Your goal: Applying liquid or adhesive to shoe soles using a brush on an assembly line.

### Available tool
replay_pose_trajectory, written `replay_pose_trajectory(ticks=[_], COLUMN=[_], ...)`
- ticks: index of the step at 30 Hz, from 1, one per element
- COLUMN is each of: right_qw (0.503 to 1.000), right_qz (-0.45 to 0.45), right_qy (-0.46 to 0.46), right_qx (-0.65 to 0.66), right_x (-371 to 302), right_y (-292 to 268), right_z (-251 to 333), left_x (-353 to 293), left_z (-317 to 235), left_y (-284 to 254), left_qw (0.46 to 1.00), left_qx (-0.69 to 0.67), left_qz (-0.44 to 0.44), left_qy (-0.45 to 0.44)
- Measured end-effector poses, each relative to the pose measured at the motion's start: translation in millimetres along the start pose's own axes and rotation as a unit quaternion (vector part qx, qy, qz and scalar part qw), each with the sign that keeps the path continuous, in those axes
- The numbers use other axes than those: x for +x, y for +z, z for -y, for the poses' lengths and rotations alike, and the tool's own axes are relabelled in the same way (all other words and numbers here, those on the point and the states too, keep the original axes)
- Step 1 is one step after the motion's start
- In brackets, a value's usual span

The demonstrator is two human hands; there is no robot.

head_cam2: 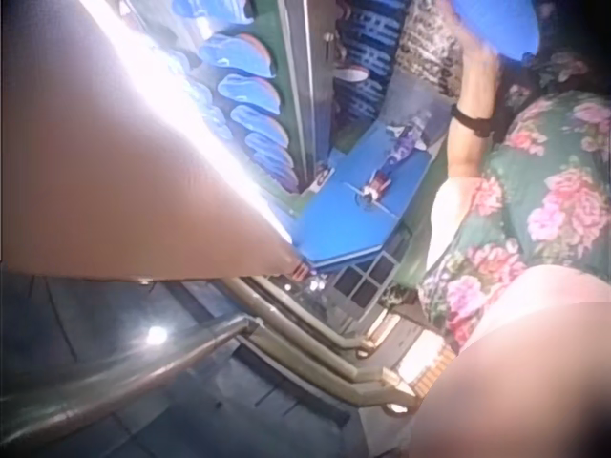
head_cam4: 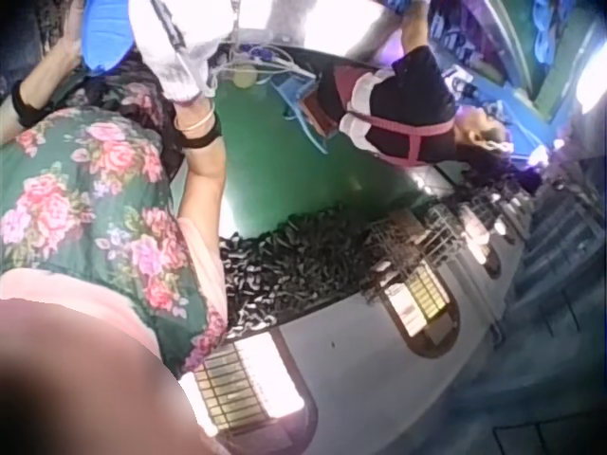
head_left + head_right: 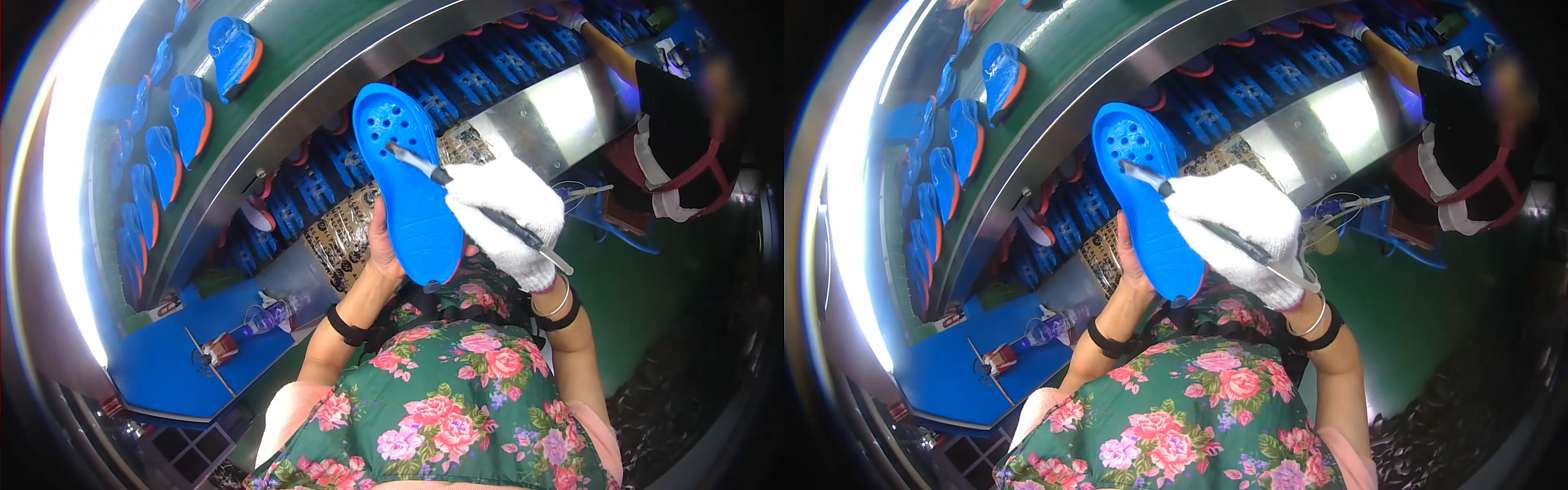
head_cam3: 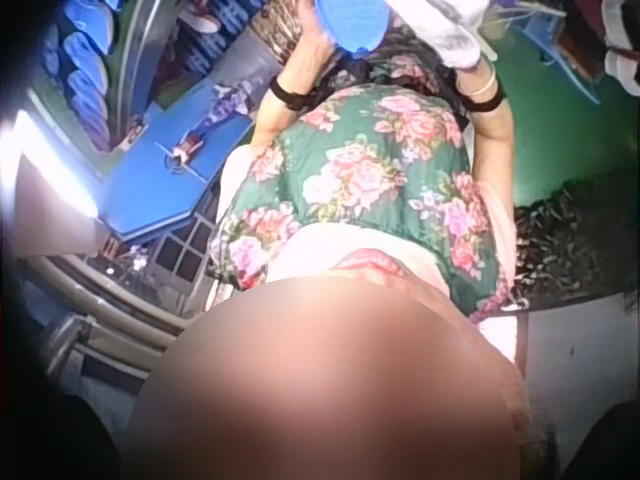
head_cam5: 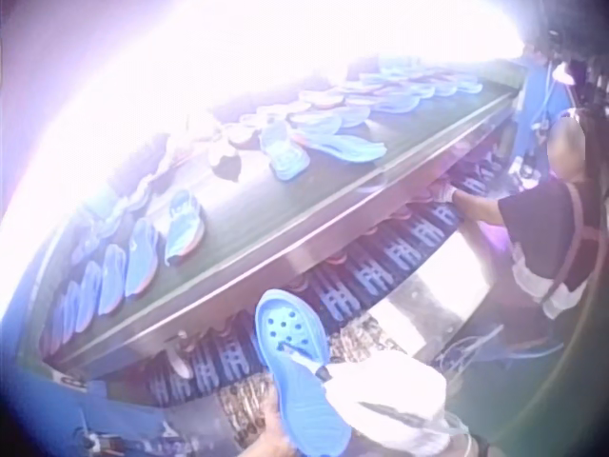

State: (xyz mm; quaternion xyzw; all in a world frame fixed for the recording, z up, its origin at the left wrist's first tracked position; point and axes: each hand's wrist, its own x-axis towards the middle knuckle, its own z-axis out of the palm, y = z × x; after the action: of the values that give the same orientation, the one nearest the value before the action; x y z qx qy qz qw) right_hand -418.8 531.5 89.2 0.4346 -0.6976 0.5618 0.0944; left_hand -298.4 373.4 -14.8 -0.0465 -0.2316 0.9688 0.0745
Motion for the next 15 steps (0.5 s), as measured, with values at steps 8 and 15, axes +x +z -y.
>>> replay_pose_trajectory(ticks=[8, 15], right_qw=[0.994, 0.997], right_qz=[0.028, 0.060], right_qy=[-0.071, -0.050], right_qx=[-0.076, -0.003], right_x=[23.3, 6.1], right_y=[6.4, 17.5], right_z=[7.2, 3.3], left_x=[-12.2, -19.7], left_z=[-14.9, -25.5], left_y=[-21.7, -29.7], left_qw=[0.986, 0.939], left_qx=[0.158, 0.329], left_qz=[0.038, -0.070], left_qy=[-0.021, 0.074])
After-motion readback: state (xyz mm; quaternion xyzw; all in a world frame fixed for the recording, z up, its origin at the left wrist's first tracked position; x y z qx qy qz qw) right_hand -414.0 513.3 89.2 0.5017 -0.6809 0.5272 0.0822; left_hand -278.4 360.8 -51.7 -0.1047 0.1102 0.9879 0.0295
